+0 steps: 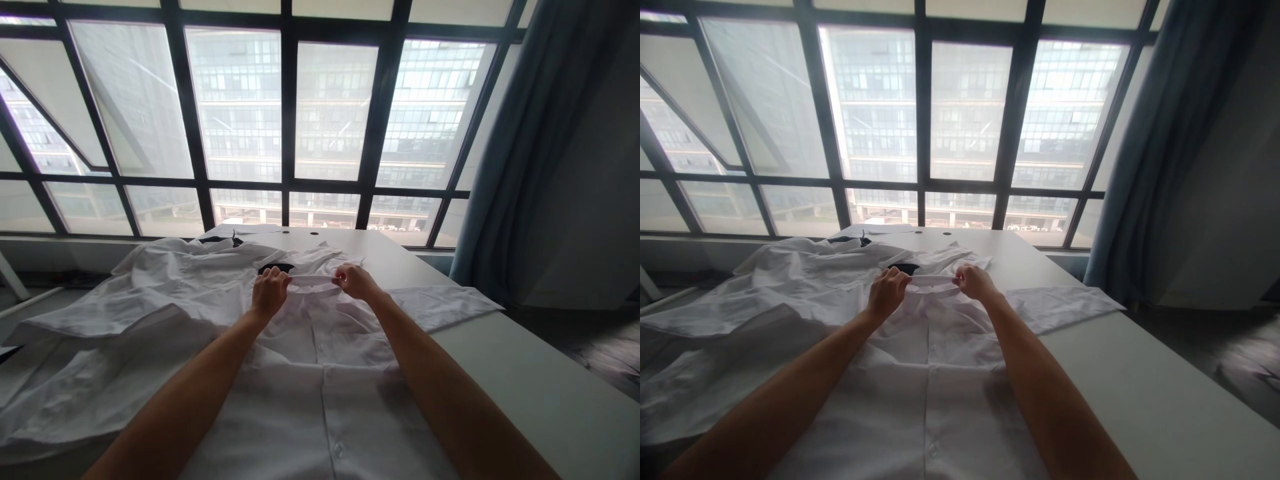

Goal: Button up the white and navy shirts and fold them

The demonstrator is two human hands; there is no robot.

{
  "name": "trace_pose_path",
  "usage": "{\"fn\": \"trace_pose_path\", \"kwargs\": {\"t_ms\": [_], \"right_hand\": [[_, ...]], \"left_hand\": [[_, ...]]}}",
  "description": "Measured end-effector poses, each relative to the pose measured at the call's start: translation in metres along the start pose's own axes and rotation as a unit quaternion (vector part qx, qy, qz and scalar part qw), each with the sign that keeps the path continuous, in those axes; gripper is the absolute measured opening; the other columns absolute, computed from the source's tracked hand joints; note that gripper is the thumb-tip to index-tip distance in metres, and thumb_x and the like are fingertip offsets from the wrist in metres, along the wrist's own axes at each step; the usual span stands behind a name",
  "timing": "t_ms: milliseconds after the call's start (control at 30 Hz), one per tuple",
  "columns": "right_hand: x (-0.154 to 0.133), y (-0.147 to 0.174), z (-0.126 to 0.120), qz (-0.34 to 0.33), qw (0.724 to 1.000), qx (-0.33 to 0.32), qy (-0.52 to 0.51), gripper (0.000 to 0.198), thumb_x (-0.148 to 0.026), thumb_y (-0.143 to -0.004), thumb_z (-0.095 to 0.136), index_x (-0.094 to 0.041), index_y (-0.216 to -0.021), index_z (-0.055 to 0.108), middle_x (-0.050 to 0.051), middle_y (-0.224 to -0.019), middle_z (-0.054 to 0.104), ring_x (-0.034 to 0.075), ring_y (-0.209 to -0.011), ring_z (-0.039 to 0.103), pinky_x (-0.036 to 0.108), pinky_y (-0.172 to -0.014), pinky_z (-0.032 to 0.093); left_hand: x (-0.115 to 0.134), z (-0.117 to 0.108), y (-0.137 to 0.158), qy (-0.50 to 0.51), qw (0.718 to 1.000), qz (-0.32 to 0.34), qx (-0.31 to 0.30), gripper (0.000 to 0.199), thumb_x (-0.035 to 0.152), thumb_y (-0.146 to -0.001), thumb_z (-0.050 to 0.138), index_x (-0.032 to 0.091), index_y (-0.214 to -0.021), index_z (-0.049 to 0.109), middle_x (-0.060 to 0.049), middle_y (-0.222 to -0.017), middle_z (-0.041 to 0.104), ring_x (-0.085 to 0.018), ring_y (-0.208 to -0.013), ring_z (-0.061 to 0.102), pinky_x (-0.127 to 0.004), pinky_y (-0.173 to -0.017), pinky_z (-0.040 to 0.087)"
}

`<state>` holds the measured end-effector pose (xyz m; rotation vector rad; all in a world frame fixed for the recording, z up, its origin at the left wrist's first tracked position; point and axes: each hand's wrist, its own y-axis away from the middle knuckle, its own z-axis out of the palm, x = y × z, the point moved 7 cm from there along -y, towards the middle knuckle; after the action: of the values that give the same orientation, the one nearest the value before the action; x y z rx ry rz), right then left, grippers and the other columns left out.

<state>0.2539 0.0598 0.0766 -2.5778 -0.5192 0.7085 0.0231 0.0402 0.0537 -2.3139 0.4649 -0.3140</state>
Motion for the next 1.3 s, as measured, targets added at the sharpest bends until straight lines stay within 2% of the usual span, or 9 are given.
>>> {"fn": "trace_pose_path", "kwargs": {"t_ms": [167,300,433,567,733,1000,1067,1200,1300], "right_hand": [[0.015,-0.002,0.013,0.090,0.986,-0.015,-0.141,0.014,-0.018,-0.074,0.075,-0.019,-0.070,0.062,-0.001,-0.055,0.059,0.013,-0.053,0.053,0.024,-0.053,0.040],[0.015,-0.003,0.024,0.166,0.935,-0.043,-0.309,0.018,-0.019,-0.075,0.076,-0.018,-0.082,0.060,0.000,-0.056,0.064,0.014,-0.045,0.058,0.024,-0.044,0.047],[0.008,-0.006,0.023,0.186,0.923,-0.027,-0.336,0.018,-0.015,-0.076,0.074,-0.017,-0.086,0.059,-0.002,-0.049,0.062,0.014,-0.037,0.056,0.023,-0.036,0.047],[0.001,-0.008,0.024,0.179,0.919,-0.028,-0.352,0.013,-0.015,-0.079,0.071,-0.016,-0.089,0.062,-0.003,-0.043,0.059,0.013,-0.031,0.052,0.020,-0.030,0.041],[0.003,-0.005,0.026,0.212,0.914,-0.036,-0.344,0.013,-0.016,-0.084,0.062,-0.015,-0.097,0.065,0.000,-0.046,0.063,0.013,-0.028,0.050,0.021,-0.028,0.038],[0.016,-0.003,0.016,0.275,0.859,0.024,-0.431,0.030,-0.012,-0.073,0.061,-0.011,-0.102,0.068,-0.002,-0.045,0.058,0.010,-0.033,0.045,0.020,-0.032,0.038],[0.011,-0.003,0.012,0.247,0.865,0.013,-0.437,0.038,-0.014,-0.074,0.060,-0.011,-0.111,0.067,-0.004,-0.045,0.055,0.009,-0.035,0.043,0.020,-0.034,0.038],[-0.011,-0.003,-0.001,0.109,0.945,0.001,-0.309,0.052,-0.022,-0.076,0.066,-0.011,-0.127,0.062,-0.008,-0.044,0.049,0.008,-0.039,0.040,0.019,-0.037,0.033],[-0.031,-0.001,-0.001,0.014,0.971,-0.044,-0.233,0.051,-0.029,-0.078,0.068,-0.013,-0.127,0.064,-0.010,-0.046,0.045,0.006,-0.040,0.035,0.019,-0.040,0.031]], "left_hand": [[0.016,-0.014,0.000,0.001,0.999,0.018,0.035,0.026,0.029,-0.098,0.046,0.019,-0.106,0.069,-0.012,-0.099,0.064,-0.029,-0.098,0.056,-0.039,-0.083,0.039],[0.054,-0.013,0.005,0.049,0.993,0.111,-0.012,0.030,0.037,-0.098,0.047,0.019,-0.098,0.071,-0.012,-0.097,0.067,-0.027,-0.097,0.059,-0.041,-0.088,0.040],[0.076,0.001,0.014,0.104,0.987,0.117,-0.045,0.032,0.045,-0.094,0.055,0.019,-0.095,0.073,-0.013,-0.100,0.069,-0.028,-0.096,0.061,-0.043,-0.089,0.042],[0.078,0.015,0.018,0.112,0.985,0.095,-0.095,0.025,0.038,-0.089,0.062,0.017,-0.087,0.075,-0.015,-0.092,0.070,-0.030,-0.087,0.064,-0.044,-0.086,0.043],[0.072,0.016,0.015,0.068,0.989,0.076,-0.110,0.021,0.024,-0.091,0.054,0.015,-0.087,0.072,-0.016,-0.086,0.070,-0.030,-0.086,0.065,-0.042,-0.084,0.044],[0.070,0.009,0.012,0.048,0.991,0.079,-0.097,0.023,0.028,-0.098,0.046,0.016,-0.096,0.066,-0.013,-0.086,0.072,-0.026,-0.082,0.067,-0.038,-0.083,0.044],[0.068,0.009,0.012,0.049,0.992,0.081,-0.086,0.022,0.027,-0.098,0.046,0.016,-0.096,0.065,-0.013,-0.086,0.072,-0.026,-0.084,0.067,-0.039,-0.083,0.043],[0.064,0.007,0.013,0.054,0.993,0.083,-0.063,0.020,0.026,-0.098,0.046,0.017,-0.093,0.064,-0.011,-0.086,0.073,-0.025,-0.084,0.068,-0.039,-0.084,0.043],[0.063,0.004,0.013,0.061,0.993,0.091,-0.038,0.020,0.026,-0.099,0.046,0.018,-0.093,0.063,-0.009,-0.086,0.073,-0.023,-0.082,0.068,-0.038,-0.084,0.043]]}}
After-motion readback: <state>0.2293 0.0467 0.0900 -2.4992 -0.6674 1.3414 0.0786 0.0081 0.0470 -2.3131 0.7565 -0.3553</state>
